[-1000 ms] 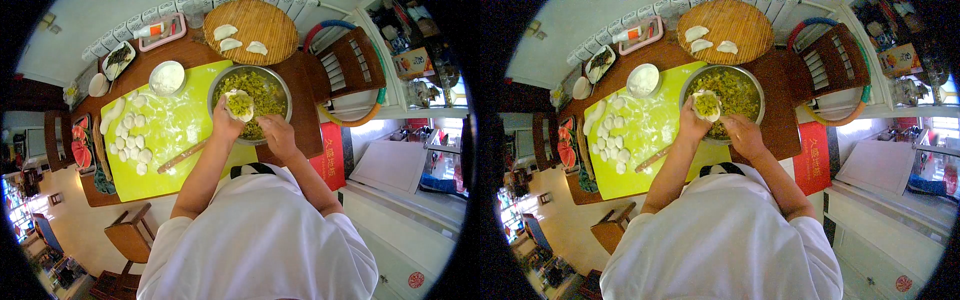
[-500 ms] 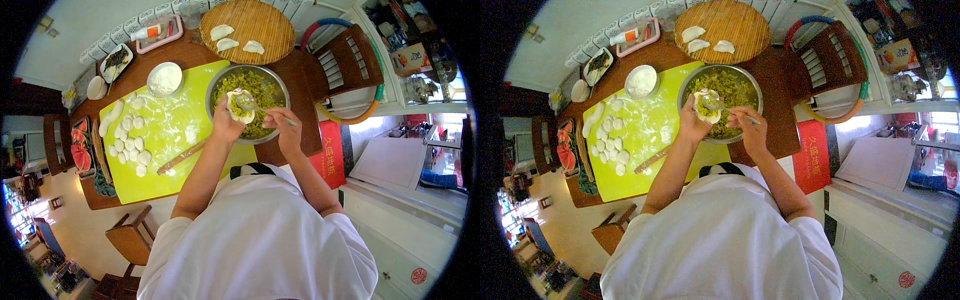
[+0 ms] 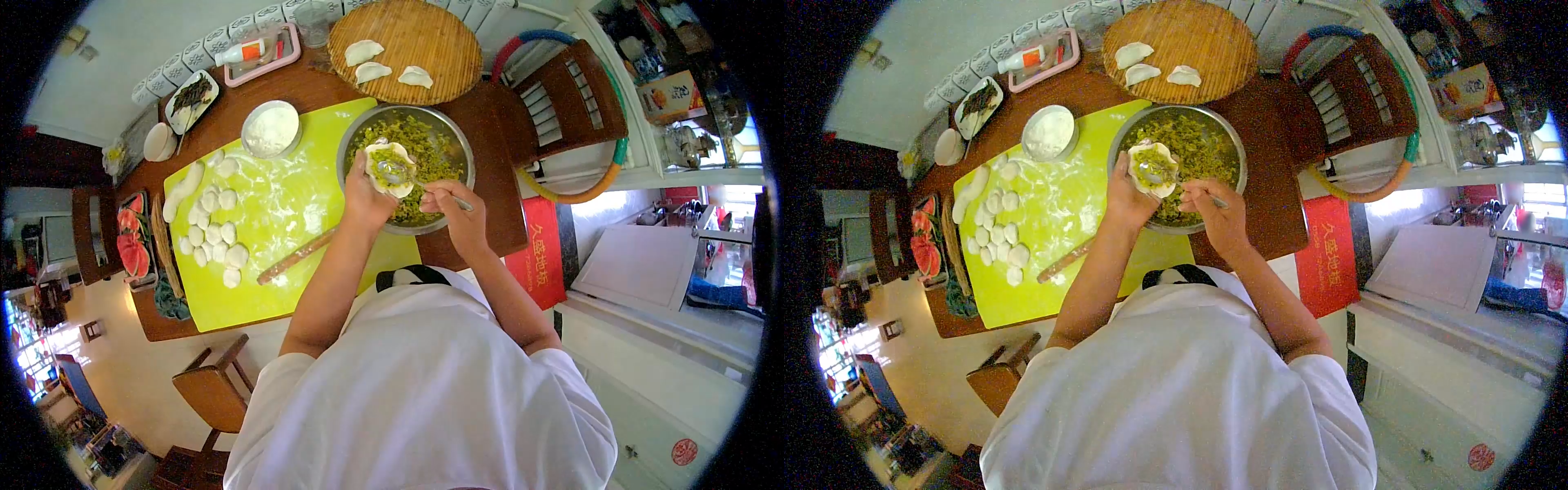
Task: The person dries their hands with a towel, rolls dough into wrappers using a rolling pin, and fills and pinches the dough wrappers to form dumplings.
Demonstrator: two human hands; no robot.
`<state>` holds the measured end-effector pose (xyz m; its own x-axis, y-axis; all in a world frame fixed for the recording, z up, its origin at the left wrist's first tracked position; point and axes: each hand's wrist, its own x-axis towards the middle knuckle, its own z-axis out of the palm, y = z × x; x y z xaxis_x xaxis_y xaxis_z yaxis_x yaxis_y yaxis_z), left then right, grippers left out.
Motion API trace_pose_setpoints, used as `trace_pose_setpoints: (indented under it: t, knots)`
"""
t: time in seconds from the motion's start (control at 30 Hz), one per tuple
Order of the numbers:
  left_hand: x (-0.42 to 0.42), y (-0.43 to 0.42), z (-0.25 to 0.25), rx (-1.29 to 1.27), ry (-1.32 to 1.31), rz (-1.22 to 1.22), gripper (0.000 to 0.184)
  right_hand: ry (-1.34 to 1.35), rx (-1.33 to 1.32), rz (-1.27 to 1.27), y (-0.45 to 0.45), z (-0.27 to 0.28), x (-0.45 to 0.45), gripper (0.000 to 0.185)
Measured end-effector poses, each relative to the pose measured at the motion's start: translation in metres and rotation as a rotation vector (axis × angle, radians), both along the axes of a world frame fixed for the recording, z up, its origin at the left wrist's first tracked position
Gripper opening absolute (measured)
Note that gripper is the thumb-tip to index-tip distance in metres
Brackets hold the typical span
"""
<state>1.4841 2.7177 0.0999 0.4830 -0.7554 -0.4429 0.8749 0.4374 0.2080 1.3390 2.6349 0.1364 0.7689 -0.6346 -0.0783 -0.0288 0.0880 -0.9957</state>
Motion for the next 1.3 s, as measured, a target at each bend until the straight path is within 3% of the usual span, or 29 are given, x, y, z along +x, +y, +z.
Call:
trace_pose_setpoints:
  t: [0.1,0.17,0.2,0.27,0.37,0.8,1.07,1.3]
  knots:
    - [0.003,0.003,0.005,-0.048,0.017,0.017,0.046,-0.074,-0.017,0.013,0.0,0.005,-0.002,0.02]
    - [0.007,0.005,0.005,-0.015,0.034,0.067,0.047,-0.171,-0.28,-0.031,-0.006,0.007,-0.006,0.019]
    - [0.009,0.006,0.003,-0.015,0.034,0.067,0.047,-0.171,-0.28,-0.031,-0.009,0.009,-0.008,0.019]
    - [0.013,0.008,-0.002,-0.01,0.03,0.124,0.047,-0.089,-0.567,0.006,-0.015,0.012,-0.01,0.017]
    - [0.015,0.008,-0.003,-0.026,0.009,0.121,0.047,-0.036,-0.775,0.087,-0.019,0.01,-0.011,0.016]
    - [0.023,0.008,-0.005,-0.021,0.016,0.158,0.048,0.001,-0.971,0.287,-0.018,0.01,-0.026,0.019]
    - [0.022,0.006,0.001,-0.032,0.088,0.131,0.05,0.379,-1.189,0.218,-0.033,-0.037,-0.031,0.018]
    - [0.015,0.009,-0.001,-0.084,0.096,0.112,0.049,0.349,-1.296,0.321,-0.029,-0.059,-0.039,0.026]
